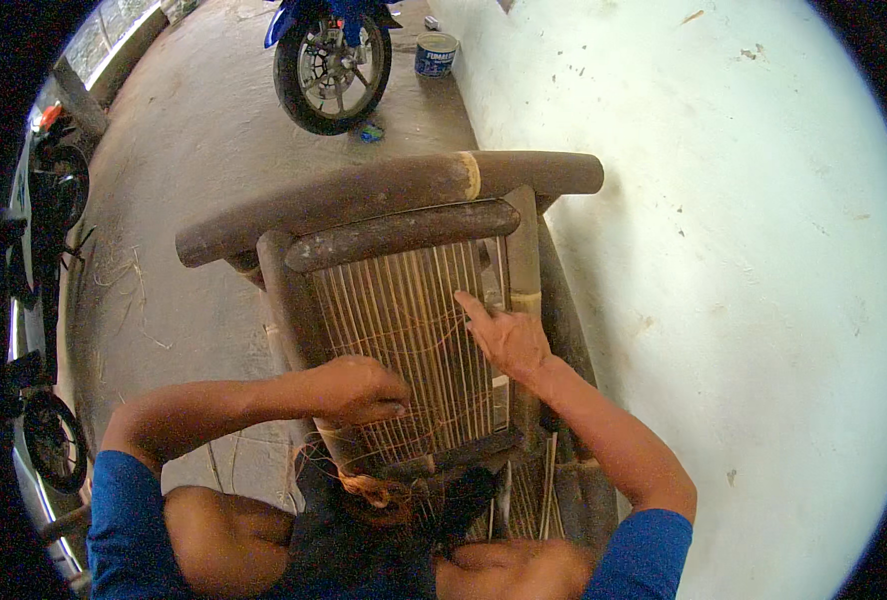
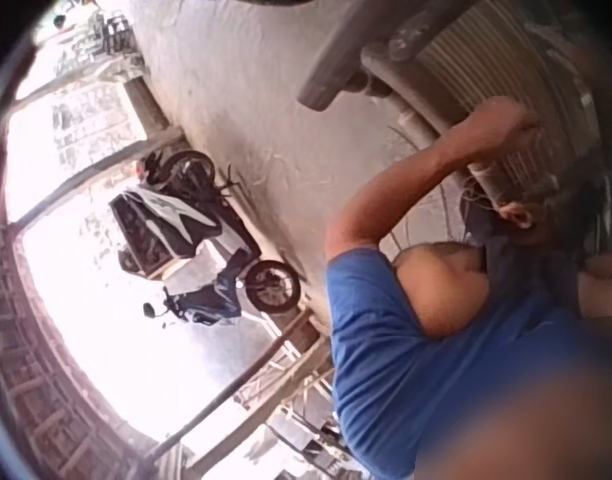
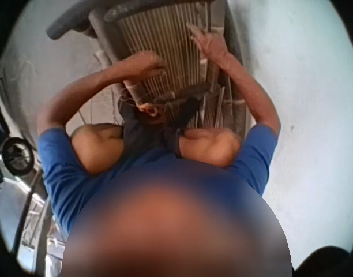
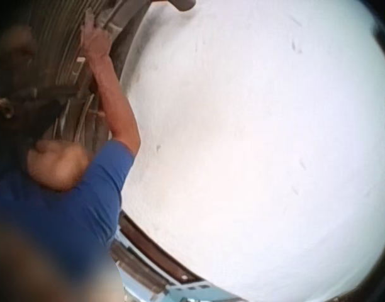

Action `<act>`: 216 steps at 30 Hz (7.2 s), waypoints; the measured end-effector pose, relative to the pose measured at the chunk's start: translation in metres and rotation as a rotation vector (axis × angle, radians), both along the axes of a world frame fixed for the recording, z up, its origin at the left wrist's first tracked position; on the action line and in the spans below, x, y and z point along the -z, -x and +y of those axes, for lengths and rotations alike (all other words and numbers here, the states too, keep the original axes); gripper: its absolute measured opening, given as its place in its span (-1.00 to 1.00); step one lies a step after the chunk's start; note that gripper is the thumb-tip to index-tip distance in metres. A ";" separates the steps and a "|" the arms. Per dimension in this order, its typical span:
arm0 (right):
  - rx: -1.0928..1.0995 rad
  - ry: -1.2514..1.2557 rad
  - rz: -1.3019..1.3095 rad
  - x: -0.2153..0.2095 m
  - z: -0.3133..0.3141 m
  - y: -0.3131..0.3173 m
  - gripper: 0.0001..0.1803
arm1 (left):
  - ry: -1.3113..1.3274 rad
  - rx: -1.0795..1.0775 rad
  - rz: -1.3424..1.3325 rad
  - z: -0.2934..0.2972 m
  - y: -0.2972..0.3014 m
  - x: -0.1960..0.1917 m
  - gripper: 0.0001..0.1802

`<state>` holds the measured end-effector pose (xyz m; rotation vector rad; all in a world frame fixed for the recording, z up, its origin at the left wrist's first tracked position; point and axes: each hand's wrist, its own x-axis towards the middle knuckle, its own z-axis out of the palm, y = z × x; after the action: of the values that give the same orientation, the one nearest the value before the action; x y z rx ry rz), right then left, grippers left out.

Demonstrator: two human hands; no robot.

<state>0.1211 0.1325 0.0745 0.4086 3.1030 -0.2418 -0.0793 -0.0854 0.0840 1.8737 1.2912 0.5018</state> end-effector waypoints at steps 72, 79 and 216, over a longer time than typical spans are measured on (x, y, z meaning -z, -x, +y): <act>0.618 0.431 0.430 -0.131 -0.014 -0.069 -0.70 | 0.046 -0.408 -0.657 0.138 -0.086 -0.059 -0.61; 0.712 0.495 0.640 -0.129 -0.006 -0.080 -0.75 | 0.017 -0.454 -0.579 0.135 -0.079 -0.059 -0.66; 0.484 0.642 0.569 -0.037 -0.025 -0.035 -0.80 | -0.198 -0.458 -0.342 0.121 -0.047 -0.012 -0.80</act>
<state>0.1562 0.1073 0.1119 1.2129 3.0709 -1.5333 -0.0321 0.0356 0.0957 1.5462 1.4721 1.1733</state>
